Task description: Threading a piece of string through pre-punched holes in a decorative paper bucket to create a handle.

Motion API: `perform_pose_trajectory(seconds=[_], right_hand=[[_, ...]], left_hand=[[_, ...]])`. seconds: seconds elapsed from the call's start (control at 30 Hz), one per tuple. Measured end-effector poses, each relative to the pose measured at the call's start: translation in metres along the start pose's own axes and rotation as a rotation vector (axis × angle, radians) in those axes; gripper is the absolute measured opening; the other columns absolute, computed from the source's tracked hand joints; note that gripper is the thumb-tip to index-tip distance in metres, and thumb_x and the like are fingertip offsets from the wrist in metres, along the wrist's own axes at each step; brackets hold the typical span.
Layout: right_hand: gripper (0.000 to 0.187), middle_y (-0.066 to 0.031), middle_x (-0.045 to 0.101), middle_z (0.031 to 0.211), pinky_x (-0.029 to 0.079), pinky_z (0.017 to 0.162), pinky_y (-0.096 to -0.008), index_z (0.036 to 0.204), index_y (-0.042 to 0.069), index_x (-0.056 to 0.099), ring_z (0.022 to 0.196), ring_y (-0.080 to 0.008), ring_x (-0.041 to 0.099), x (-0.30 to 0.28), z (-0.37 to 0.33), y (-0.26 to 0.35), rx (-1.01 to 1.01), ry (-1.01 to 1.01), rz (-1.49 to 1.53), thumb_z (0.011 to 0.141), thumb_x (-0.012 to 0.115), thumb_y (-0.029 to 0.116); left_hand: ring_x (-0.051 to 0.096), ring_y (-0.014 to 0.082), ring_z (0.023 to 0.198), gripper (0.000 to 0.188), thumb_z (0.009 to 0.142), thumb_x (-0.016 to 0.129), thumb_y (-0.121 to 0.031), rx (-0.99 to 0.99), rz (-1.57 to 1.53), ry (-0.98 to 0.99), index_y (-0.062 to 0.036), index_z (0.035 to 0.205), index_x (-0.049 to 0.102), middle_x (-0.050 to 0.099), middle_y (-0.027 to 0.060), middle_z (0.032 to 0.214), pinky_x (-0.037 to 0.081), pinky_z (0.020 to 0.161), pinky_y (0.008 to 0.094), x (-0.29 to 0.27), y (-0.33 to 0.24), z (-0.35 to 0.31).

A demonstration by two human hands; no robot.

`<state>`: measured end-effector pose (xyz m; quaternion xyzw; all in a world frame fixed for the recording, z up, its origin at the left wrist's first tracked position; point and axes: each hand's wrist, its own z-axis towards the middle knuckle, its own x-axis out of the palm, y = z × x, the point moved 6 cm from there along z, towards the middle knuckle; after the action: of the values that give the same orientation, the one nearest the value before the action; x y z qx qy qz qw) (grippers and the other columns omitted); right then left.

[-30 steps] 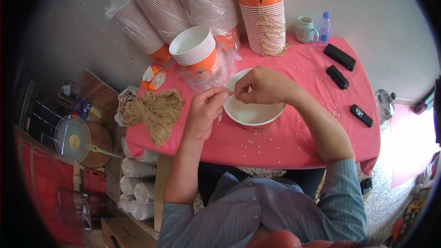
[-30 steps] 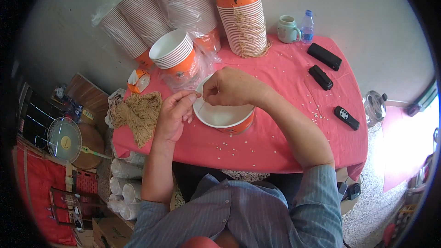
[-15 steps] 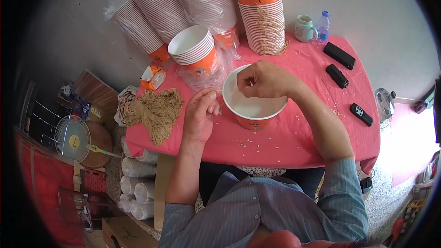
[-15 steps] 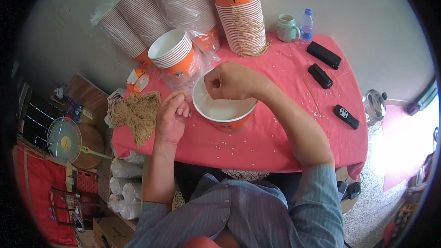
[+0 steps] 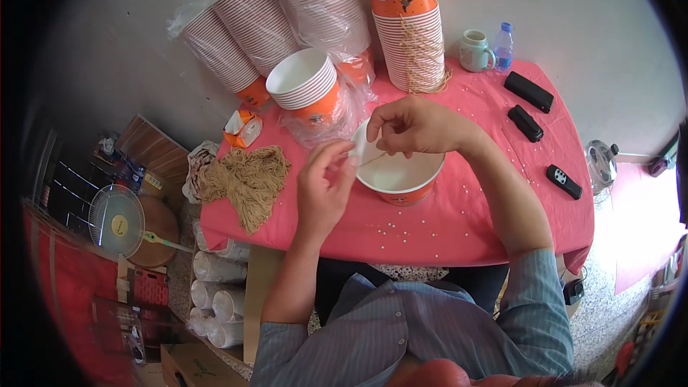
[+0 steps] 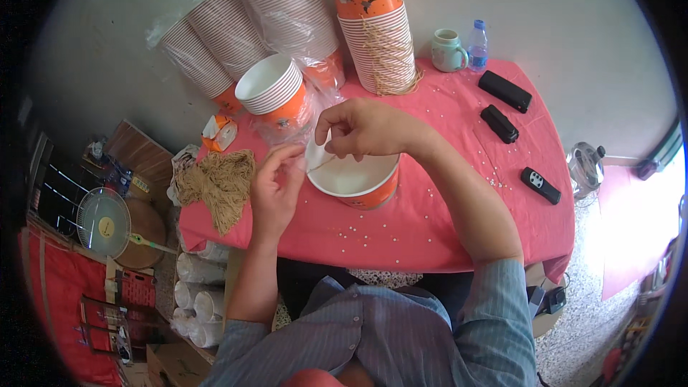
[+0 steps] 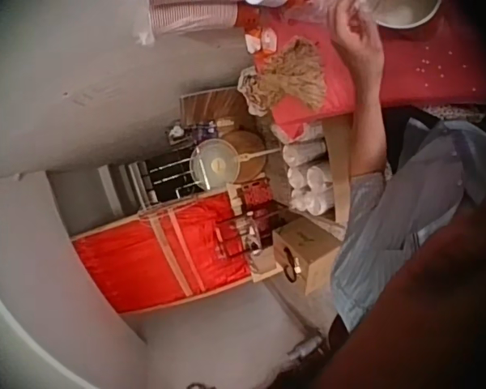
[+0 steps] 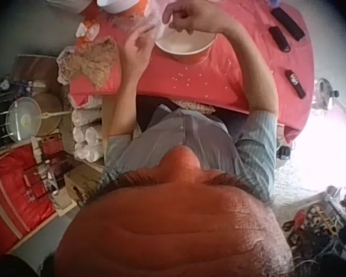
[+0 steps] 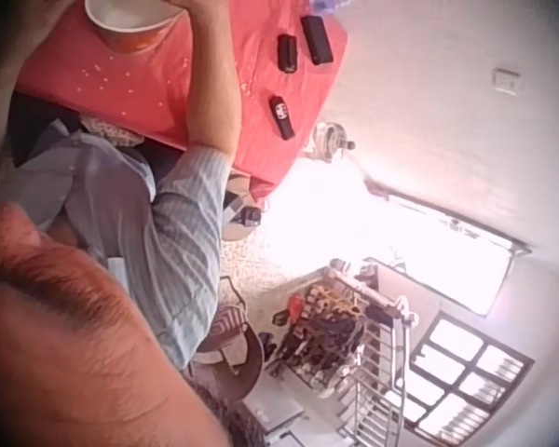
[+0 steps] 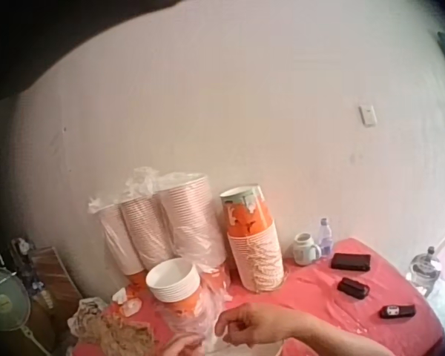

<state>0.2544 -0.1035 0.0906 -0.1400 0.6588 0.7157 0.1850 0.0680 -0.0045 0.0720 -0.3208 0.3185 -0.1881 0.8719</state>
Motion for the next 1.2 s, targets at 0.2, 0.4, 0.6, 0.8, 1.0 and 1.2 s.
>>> perform_pose_trajectory(seconds=[0.2,0.4,0.6,0.8,1.0,1.2], right_hand=[[0.017,-0.0036,0.074,0.091,0.057,0.068,-0.0246,0.117,-0.001,0.073,0.08,-0.0096,0.07,-0.005,0.001,0.0,-0.117,-0.023,0.335,0.1,0.069,-0.002],[0.016,-0.0013,0.075,0.097,0.057,0.07,-0.0261,0.117,0.0,0.074,0.083,-0.0079,0.069,-0.011,-0.003,0.007,-0.196,-0.017,0.451,0.101,0.072,0.002],[0.011,0.0007,0.073,0.084,0.055,0.068,-0.0264,0.108,0.002,0.079,0.08,-0.0065,0.066,-0.017,-0.01,0.016,-0.138,-0.165,-0.277,0.099,0.077,0.009],[0.012,-0.0008,0.074,0.083,0.058,0.067,-0.0274,0.105,0.001,0.079,0.077,-0.0077,0.069,-0.02,-0.01,0.009,-0.015,-0.134,-0.05,0.1,0.076,0.011],[0.01,-0.0012,0.074,0.084,0.06,0.068,-0.0275,0.101,-0.001,0.078,0.078,-0.0086,0.07,-0.02,-0.012,0.007,-0.036,-0.13,-0.008,0.1,0.073,0.007],[0.005,-0.0002,0.072,0.082,0.056,0.064,-0.0266,0.092,0.001,0.075,0.074,-0.0084,0.068,-0.027,-0.018,0.014,-0.04,-0.154,-0.123,0.094,0.072,0.004]], left_hand=[[0.073,0.0342,0.106,0.022,0.094,0.08,-0.01,0.185,0.133,0.12,-0.0013,0.114,0.077,0.078,0.0158,0.11,0.054,0.092,0.0442,0.024,-0.022,0.017],[0.076,0.0334,0.089,0.014,0.095,0.08,-0.011,0.021,0.057,0.207,-0.0009,0.105,0.079,0.08,0.0149,0.096,0.054,0.084,0.0434,0.035,-0.013,0.02],[0.076,0.0284,0.083,0.013,0.102,0.071,-0.009,-0.019,-0.03,0.12,0.0014,0.11,0.077,0.078,0.0147,0.089,0.057,0.078,0.0414,0.024,-0.012,0.03],[0.076,0.024,0.078,0.016,0.105,0.07,-0.01,-0.049,-0.078,0.122,0.0008,0.116,0.075,0.077,0.0144,0.086,0.057,0.071,0.0373,0.024,-0.008,0.03],[0.076,0.0238,0.074,0.015,0.103,0.072,-0.009,-0.089,-0.007,0.228,0.0024,0.113,0.074,0.076,0.0163,0.085,0.057,0.068,0.0373,0.03,-0.016,0.035],[0.075,0.0258,0.087,0.009,0.1,0.072,-0.005,0.086,0.039,0.143,0.0036,0.105,0.072,0.074,0.0164,0.092,0.059,0.08,0.0371,0.018,-0.019,0.031]])
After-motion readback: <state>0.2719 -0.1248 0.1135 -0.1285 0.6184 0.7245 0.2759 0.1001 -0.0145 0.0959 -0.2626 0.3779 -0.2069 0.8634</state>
